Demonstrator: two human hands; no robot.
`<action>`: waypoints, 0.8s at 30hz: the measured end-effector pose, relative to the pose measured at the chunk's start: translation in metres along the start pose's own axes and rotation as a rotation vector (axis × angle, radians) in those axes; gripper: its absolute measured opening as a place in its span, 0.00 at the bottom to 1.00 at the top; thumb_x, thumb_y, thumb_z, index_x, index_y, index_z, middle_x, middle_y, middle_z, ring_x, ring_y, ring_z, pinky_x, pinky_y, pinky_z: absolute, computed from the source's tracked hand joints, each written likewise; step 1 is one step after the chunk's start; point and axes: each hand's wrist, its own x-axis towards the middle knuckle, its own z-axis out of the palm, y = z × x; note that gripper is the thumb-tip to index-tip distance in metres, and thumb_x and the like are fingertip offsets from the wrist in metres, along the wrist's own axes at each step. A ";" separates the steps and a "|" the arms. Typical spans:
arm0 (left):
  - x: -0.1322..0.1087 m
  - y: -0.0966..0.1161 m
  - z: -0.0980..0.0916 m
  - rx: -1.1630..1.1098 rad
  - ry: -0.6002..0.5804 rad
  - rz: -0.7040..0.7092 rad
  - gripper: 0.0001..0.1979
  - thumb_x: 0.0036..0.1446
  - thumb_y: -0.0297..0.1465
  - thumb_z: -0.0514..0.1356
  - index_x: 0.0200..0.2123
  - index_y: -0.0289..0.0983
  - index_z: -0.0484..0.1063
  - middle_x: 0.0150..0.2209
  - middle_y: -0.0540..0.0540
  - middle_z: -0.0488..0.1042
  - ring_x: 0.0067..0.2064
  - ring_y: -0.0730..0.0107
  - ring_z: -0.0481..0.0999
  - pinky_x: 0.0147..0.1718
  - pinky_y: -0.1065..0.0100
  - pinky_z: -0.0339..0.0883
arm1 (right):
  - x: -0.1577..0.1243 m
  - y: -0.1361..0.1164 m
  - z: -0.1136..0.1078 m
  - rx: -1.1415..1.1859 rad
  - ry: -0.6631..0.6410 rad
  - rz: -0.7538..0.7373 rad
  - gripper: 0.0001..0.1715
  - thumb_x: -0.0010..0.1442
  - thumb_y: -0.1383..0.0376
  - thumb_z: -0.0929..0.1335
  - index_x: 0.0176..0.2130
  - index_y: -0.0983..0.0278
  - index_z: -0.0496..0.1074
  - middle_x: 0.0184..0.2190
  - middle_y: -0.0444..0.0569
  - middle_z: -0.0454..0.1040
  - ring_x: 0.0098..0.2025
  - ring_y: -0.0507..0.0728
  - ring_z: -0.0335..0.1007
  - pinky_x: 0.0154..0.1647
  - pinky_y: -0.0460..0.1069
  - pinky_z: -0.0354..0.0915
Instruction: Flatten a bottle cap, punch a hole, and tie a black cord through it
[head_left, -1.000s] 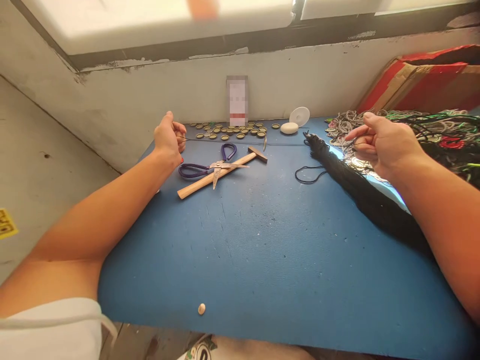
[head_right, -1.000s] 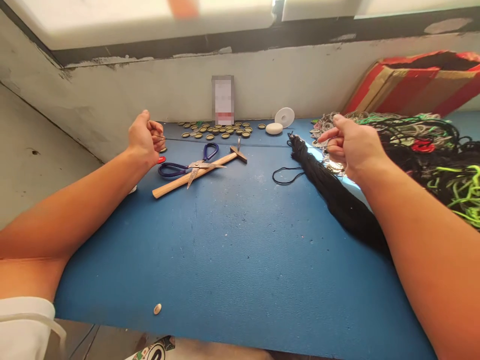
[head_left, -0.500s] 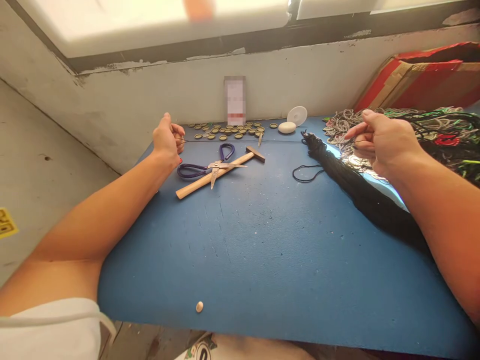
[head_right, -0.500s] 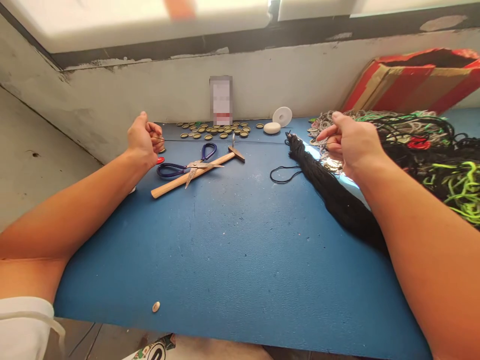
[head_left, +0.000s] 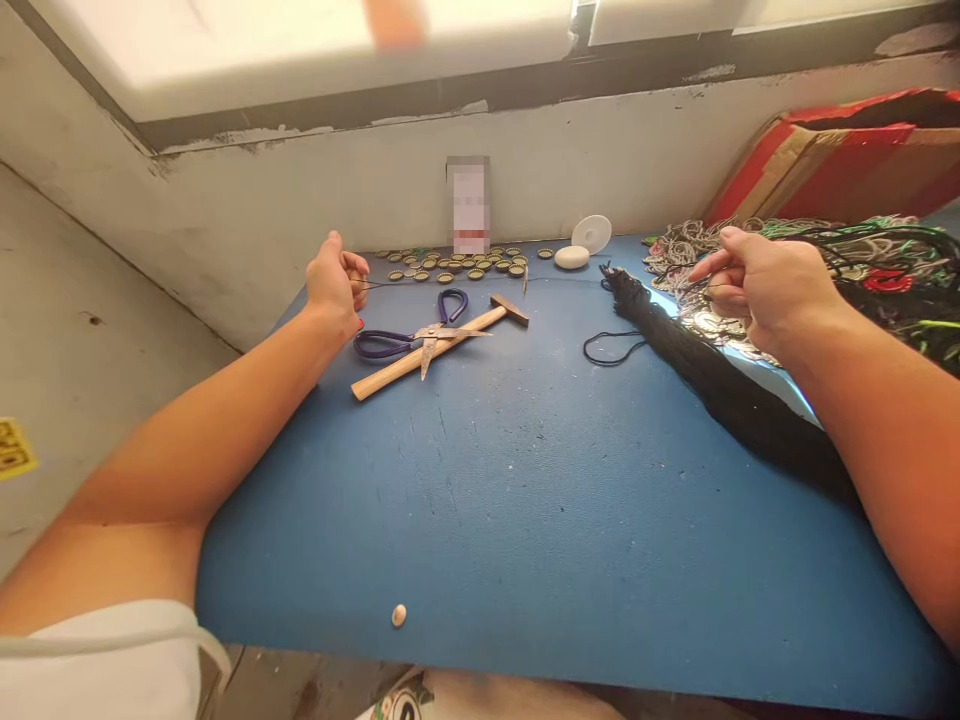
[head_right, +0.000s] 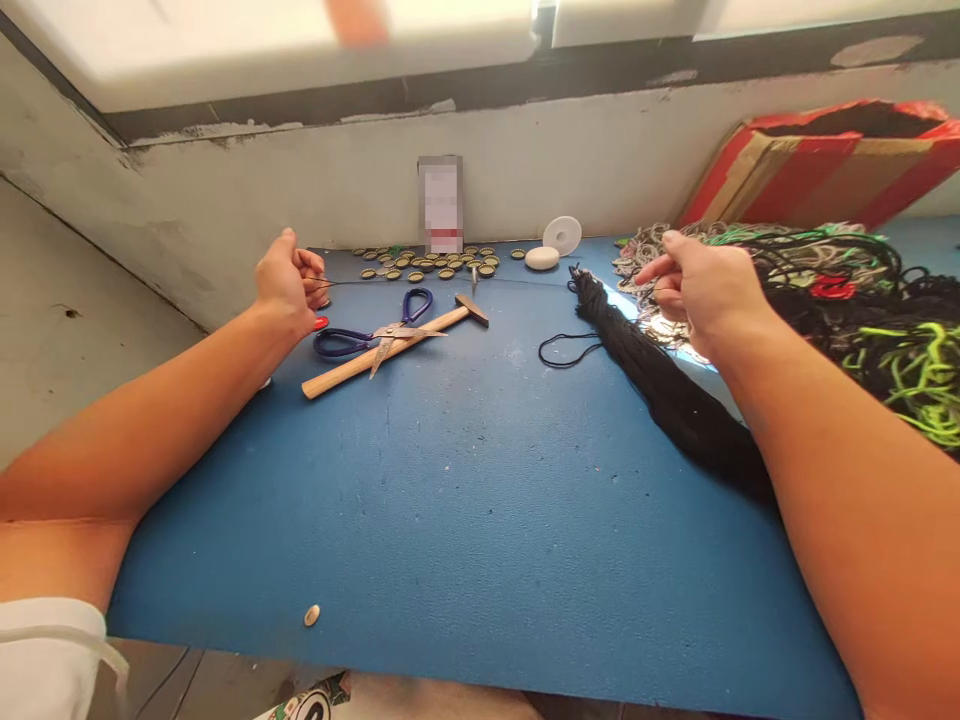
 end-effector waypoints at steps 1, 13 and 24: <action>0.001 0.000 0.000 -0.008 0.002 -0.007 0.30 0.72 0.45 0.47 0.19 0.38 0.61 0.13 0.56 0.45 0.13 0.80 0.40 0.12 0.74 0.36 | 0.000 0.000 0.000 -0.004 0.002 0.001 0.25 0.67 0.53 0.70 0.57 0.64 0.72 0.56 0.56 0.75 0.52 0.61 0.75 0.51 0.61 0.74; -0.002 0.000 0.002 0.013 0.002 -0.018 0.30 0.73 0.43 0.45 0.18 0.38 0.61 0.12 0.56 0.43 0.13 0.79 0.39 0.13 0.72 0.35 | 0.001 0.001 0.001 -0.055 0.011 0.013 0.25 0.67 0.54 0.70 0.58 0.65 0.72 0.57 0.56 0.75 0.52 0.61 0.75 0.52 0.61 0.74; 0.002 -0.002 0.000 -0.027 0.000 -0.033 0.28 0.72 0.44 0.48 0.20 0.39 0.61 0.13 0.57 0.43 0.13 0.80 0.39 0.13 0.73 0.35 | 0.001 -0.002 0.001 -0.065 0.036 0.009 0.25 0.67 0.54 0.70 0.58 0.65 0.72 0.57 0.56 0.74 0.53 0.61 0.75 0.52 0.61 0.74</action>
